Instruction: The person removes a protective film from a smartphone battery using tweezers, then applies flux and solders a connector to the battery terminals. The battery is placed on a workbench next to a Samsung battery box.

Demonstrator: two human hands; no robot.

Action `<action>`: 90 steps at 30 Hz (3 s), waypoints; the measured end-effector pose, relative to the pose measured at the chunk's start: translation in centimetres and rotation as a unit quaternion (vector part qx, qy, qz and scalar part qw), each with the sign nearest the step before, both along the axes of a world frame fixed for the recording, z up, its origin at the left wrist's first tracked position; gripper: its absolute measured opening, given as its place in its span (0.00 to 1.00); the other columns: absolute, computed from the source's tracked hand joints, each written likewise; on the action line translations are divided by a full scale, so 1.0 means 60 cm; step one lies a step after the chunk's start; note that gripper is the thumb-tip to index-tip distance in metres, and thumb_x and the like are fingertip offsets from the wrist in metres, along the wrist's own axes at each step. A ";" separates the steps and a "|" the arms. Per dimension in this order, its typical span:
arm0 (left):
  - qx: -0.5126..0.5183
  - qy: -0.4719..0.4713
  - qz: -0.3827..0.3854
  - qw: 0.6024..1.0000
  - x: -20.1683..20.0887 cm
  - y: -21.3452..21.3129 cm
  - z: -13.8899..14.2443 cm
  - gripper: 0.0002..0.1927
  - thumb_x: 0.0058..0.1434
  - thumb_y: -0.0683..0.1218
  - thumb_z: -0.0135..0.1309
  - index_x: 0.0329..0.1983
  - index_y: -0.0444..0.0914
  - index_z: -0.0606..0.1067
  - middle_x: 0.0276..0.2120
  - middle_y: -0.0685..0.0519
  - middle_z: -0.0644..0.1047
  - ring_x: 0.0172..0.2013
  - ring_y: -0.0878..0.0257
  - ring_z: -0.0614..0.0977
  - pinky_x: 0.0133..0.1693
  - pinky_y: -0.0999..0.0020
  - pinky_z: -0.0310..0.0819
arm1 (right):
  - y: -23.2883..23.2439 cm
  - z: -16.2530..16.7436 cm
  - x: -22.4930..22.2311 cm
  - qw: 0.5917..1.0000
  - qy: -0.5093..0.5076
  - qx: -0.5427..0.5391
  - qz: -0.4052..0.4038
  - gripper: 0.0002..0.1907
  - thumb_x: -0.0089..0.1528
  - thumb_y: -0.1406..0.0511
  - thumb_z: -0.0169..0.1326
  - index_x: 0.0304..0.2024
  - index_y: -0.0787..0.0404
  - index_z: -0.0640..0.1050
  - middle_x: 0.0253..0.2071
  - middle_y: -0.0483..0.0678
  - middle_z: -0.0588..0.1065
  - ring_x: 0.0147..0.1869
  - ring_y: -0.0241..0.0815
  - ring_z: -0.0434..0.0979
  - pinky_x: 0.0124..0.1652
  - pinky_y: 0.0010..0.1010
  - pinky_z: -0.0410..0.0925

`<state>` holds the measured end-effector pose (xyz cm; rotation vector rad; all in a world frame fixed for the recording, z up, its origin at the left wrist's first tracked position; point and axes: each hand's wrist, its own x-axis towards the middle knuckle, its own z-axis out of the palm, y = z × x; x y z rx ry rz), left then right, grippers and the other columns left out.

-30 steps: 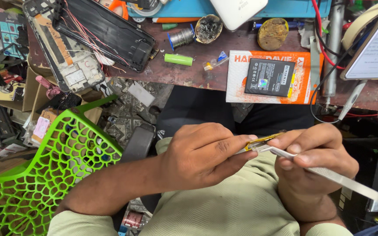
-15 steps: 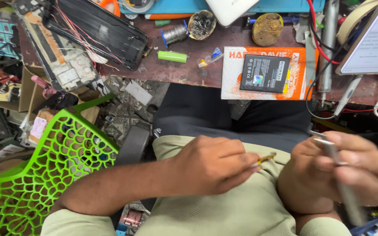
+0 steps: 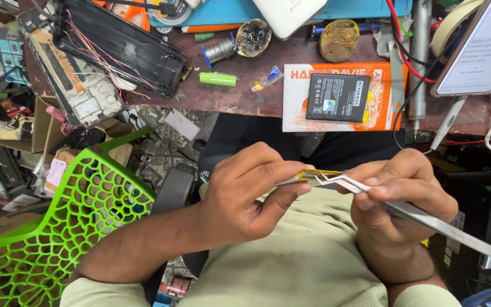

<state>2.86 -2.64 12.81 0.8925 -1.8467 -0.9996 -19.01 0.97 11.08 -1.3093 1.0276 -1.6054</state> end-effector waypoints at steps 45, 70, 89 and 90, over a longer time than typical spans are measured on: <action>-0.068 0.044 -0.037 0.996 -0.013 0.004 -0.029 0.10 0.59 0.38 0.68 0.40 0.34 0.77 0.31 0.50 0.75 0.28 0.58 0.77 0.29 0.64 0.71 | 0.024 -0.053 -0.035 0.981 -0.018 -0.054 -0.184 0.16 0.65 0.54 0.58 0.51 0.49 0.71 0.46 0.46 0.64 0.31 0.37 0.75 0.27 0.29 0.71; 0.048 0.088 0.005 0.995 0.010 0.009 -0.023 0.11 0.69 0.43 0.61 0.48 0.32 0.75 0.37 0.48 0.77 0.33 0.62 0.78 0.32 0.73 0.72 | 0.002 -0.013 -0.033 0.987 -0.095 0.069 0.109 0.15 0.63 0.79 0.60 0.41 0.59 0.68 0.42 0.63 0.78 0.50 0.53 0.83 0.51 0.42 0.78; 0.137 0.123 0.006 0.983 0.001 0.011 -0.021 0.09 0.67 0.40 0.64 0.47 0.32 0.78 0.36 0.52 0.79 0.31 0.69 0.77 0.33 0.76 0.72 | 0.004 -0.015 -0.016 0.995 0.024 0.069 -0.061 0.20 0.66 0.75 0.59 0.46 0.57 0.61 0.42 0.59 0.76 0.44 0.45 0.83 0.47 0.35 0.81; 0.106 0.108 0.012 0.988 0.001 0.009 -0.020 0.09 0.67 0.40 0.65 0.46 0.32 0.78 0.36 0.52 0.79 0.30 0.68 0.79 0.33 0.75 0.73 | 0.003 -0.012 -0.016 0.996 0.045 0.051 -0.057 0.20 0.65 0.75 0.60 0.45 0.57 0.60 0.42 0.59 0.76 0.45 0.45 0.83 0.47 0.35 0.81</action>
